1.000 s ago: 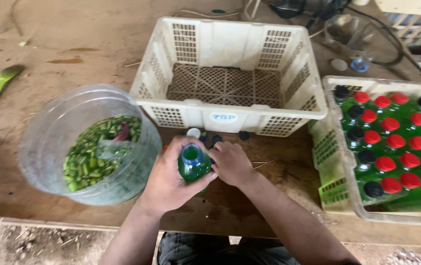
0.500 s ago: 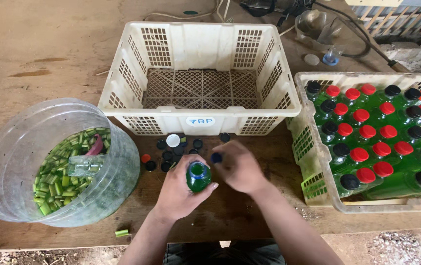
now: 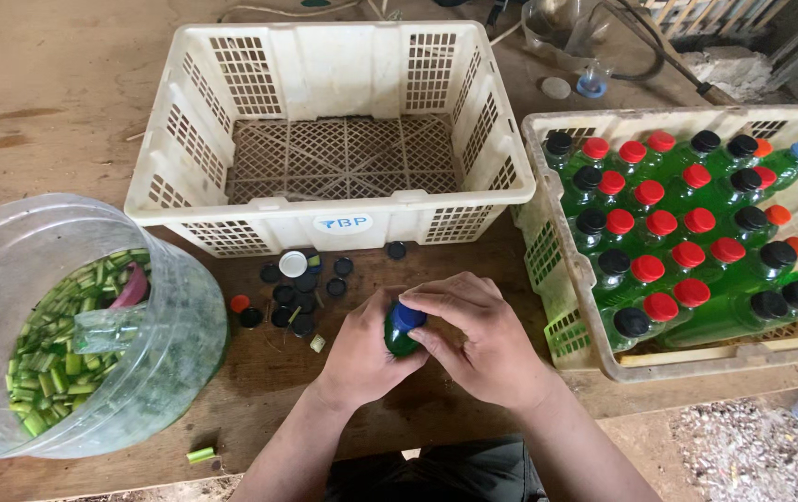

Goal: The person uses a funnel to transfer chopped green vegetables from a large plastic container into small plastic bottles. They then screw caps onto the filled bottles and place them into a white crate.

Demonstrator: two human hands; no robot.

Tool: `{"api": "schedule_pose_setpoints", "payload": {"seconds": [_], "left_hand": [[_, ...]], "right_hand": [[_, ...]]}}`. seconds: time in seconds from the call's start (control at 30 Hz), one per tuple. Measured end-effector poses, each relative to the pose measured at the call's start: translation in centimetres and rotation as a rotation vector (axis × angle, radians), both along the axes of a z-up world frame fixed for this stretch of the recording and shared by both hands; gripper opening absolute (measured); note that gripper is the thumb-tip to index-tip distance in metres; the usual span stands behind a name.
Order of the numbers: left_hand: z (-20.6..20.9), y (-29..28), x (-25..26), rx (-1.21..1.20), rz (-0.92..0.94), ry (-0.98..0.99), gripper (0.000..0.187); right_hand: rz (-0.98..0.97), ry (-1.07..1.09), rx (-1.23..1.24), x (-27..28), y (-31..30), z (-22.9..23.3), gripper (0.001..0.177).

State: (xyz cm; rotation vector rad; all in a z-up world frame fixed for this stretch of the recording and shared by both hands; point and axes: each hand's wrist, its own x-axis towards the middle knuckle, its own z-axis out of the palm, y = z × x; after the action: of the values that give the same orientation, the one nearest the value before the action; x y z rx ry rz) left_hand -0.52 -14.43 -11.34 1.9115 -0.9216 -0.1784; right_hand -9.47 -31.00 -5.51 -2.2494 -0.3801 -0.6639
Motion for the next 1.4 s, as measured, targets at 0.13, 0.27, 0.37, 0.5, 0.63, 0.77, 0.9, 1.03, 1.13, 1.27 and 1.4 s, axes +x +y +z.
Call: {"api": "schedule_pose_setpoints", "payload": {"seconds": [0.13,0.27,0.37,0.5,0.63,0.77,0.9,1.03,1.13,1.27,1.4], "left_hand": [[0.0,-0.6,-0.1,-0.009,-0.021,-0.034,0.052],[-0.3,-0.9,-0.3,-0.036,-0.03,-0.07,0.052],[-0.4,-1.2,-0.3,-0.03,-0.021,-0.076,0.052],[-0.6,-1.1,-0.5,-0.033,-0.004,-0.07,0.051],[-0.9,-0.7,-0.4,-0.028,0.0,-0.049,0.05],[-1.5,-0.6,-0.4,-0.017,0.012,-0.114,0.046],[-1.9,-0.1,-0.3,-0.067,0.034,-0.049,0.045],[-2.0,0.3,0.2,-0.066,-0.019,-0.024,0.048],[-2.3,0.2,0.2,-0.063,0.021,-0.023,0.049],[-3.1,0.0,-0.7,-0.129,0.118,-0.096,0.044],[-3.5,0.3,-1.0,-0.188,0.134,-0.184,0.043]], "right_hand": [[-0.047,0.029,-0.043,-0.3,-0.3,-0.2,0.037],[-0.066,0.068,-0.071,-0.6,-0.5,-0.3,0.035],[-0.073,0.088,-0.106,-0.5,-0.7,0.0,0.034],[-0.028,0.106,-0.192,-0.5,-1.1,0.6,0.031],[-0.007,0.115,-0.225,0.1,-1.2,0.8,0.027],[-0.102,0.203,-0.238,0.7,-0.1,0.6,0.028],[-0.13,0.279,-0.18,0.9,0.9,0.1,0.032],[0.028,0.186,-0.1,0.9,0.4,-0.1,0.039],[-0.029,0.176,-0.113,1.2,0.7,-0.5,0.031],[-0.192,0.145,-0.093,1.3,3.0,-1.6,0.031],[-0.26,0.006,-0.205,1.5,3.6,-2.0,0.038]]}}
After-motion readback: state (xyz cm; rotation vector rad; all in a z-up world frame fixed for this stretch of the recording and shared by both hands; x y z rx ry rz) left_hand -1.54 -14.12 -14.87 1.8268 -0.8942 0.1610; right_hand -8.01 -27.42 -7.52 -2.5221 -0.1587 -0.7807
